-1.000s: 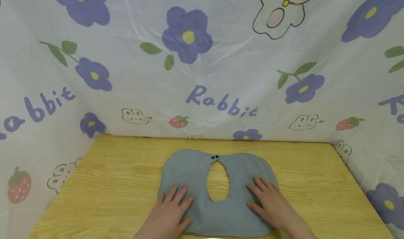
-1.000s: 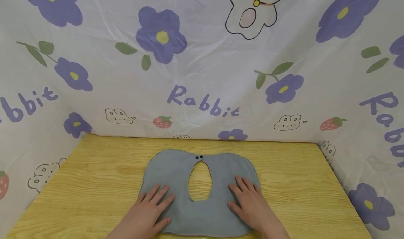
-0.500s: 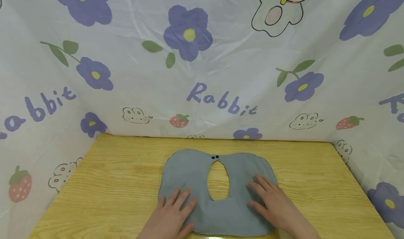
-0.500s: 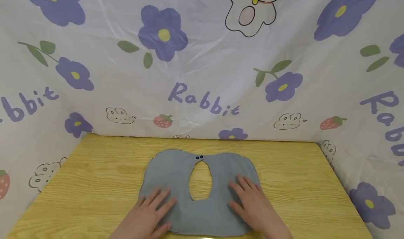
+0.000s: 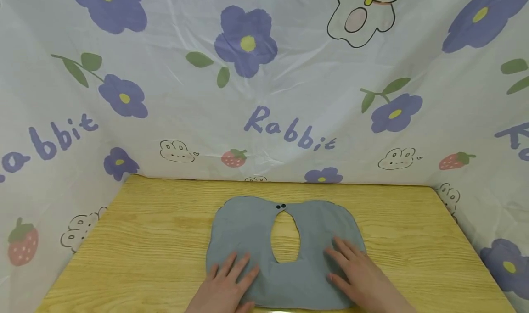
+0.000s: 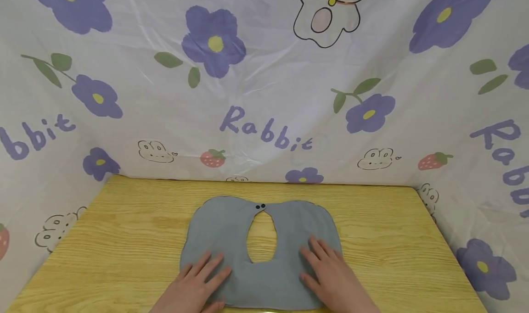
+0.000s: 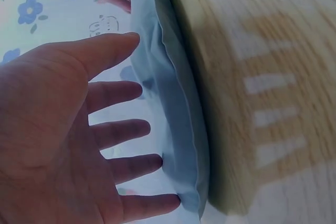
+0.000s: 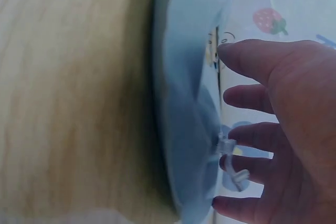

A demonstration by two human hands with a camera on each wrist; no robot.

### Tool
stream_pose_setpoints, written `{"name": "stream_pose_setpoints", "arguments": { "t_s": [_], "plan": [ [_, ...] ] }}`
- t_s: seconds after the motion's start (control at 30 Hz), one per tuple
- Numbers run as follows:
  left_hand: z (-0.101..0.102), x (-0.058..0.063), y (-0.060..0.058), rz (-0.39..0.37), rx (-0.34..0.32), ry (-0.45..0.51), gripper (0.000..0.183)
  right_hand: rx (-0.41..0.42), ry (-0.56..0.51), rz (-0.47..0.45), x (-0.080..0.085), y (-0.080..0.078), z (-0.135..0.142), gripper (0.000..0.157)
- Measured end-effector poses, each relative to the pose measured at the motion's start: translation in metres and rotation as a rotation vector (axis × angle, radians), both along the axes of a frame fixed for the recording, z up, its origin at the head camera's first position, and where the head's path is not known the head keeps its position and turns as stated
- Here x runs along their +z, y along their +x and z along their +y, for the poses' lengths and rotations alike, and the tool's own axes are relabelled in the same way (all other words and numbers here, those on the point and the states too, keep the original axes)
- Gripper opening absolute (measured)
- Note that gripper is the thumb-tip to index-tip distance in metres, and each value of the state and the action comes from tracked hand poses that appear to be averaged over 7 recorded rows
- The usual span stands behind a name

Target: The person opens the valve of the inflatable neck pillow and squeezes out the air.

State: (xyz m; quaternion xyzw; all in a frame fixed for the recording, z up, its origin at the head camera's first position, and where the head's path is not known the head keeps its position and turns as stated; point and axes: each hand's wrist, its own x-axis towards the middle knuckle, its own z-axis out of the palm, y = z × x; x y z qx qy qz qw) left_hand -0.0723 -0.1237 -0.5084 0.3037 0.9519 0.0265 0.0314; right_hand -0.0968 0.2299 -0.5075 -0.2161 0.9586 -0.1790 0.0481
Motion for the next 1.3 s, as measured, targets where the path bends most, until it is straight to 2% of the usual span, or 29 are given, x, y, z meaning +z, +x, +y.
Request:
{"name": "stream_pose_setpoints", "arguments": {
  "t_s": [0.33, 0.6, 0.87, 1.0, 1.1, 1.2, 1.3],
  "plan": [
    [-0.002, -0.007, -0.001, -0.007, 0.003, -0.002, 0.059, -0.001, 0.014, -0.018, -0.013, 0.000, -0.001, 0.056],
    [-0.001, -0.009, -0.002, -0.042, 0.011, -0.016, 0.058, -0.012, 0.000, -0.059, -0.015, -0.002, -0.002, 0.058],
    [-0.001, -0.006, 0.000, -0.030, -0.010, 0.004, 0.058, -0.006, 0.004, -0.059, -0.012, -0.001, -0.001, 0.056],
    [0.000, -0.003, 0.003, 0.005, -0.052, 0.033, 0.057, -0.012, -0.001, -0.052, -0.008, 0.001, -0.001, 0.053],
    [0.001, -0.003, 0.006, 0.070, -0.098, 0.076, 0.056, 0.003, -0.001, -0.017, -0.004, 0.004, -0.002, 0.052],
    [0.002, -0.003, 0.008, 0.144, -0.152, 0.126, 0.058, 0.056, 0.001, 0.061, 0.000, 0.008, -0.006, 0.051],
    [0.005, -0.006, 0.011, 0.210, -0.212, 0.176, 0.057, 0.142, 0.014, 0.182, -0.002, 0.011, -0.011, 0.047]
  ]
}}
